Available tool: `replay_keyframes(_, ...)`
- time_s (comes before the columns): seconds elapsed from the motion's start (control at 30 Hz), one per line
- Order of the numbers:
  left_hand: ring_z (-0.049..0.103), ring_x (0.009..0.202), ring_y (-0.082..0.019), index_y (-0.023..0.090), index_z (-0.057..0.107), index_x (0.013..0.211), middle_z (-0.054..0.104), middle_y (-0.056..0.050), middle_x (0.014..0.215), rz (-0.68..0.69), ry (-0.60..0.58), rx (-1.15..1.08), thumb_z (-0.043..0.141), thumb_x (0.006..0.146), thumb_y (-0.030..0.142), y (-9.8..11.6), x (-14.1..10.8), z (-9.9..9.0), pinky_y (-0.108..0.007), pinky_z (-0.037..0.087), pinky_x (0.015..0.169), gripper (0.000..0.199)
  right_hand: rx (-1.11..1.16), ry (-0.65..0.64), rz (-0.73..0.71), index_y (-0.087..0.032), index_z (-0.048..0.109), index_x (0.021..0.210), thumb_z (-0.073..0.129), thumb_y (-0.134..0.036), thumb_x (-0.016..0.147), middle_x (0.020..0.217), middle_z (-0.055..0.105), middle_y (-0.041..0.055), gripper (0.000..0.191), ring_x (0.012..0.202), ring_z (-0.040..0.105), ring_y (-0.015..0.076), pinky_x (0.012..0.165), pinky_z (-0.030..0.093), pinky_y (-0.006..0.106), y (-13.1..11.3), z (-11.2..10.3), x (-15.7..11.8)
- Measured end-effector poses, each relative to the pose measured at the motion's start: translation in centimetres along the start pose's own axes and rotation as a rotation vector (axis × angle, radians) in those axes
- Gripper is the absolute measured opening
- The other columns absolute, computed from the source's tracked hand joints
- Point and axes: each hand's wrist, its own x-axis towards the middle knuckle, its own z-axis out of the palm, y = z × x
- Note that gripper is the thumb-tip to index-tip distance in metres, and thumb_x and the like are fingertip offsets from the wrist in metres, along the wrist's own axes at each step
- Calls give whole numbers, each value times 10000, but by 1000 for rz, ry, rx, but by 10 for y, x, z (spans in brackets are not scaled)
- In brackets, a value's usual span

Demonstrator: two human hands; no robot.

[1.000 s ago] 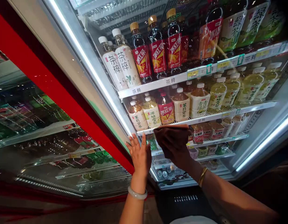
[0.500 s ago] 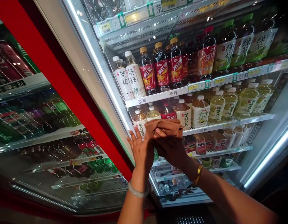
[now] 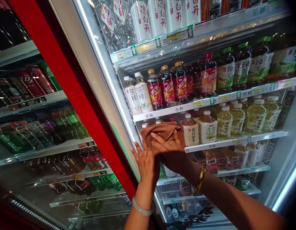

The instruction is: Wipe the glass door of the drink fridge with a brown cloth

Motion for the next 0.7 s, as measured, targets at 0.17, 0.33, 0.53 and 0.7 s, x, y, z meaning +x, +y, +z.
replay_keyframes(0.17,-62,1581,-371,227,239,1637,214,-180,1697,76,85,40,563,908,105,32,27,-14,-736,69,1237,808,-60,96,53,-239,588,1407,523,-302,1007,1467,600,82,410,1245,664,268,1312,-39,550,16,-15,-13)
replay_keyframes(0.33,119,1577,-401,280,225,1639,210,-177,1699,118,-56,23,594,917,141,31,14,-11,-714,201,1230,822,-27,84,10,-209,530,1477,520,-228,980,1369,684,120,498,1173,705,282,1167,445,512,16,-9,-46)
replay_keyframes(0.53,-14,1591,-310,220,-75,1644,305,-159,1677,18,87,-29,513,962,149,5,16,-5,-686,93,1267,903,-113,72,-149,-252,668,1321,489,-119,960,1354,700,28,424,1050,728,205,1082,502,416,15,-3,-5)
replay_keyframes(0.7,-105,1581,-331,295,59,1647,112,-102,1728,97,194,-13,517,960,160,22,73,-28,-707,37,1253,837,-168,100,-150,-235,581,1432,467,-113,945,1503,572,60,515,1167,674,226,1272,235,551,39,-25,37)
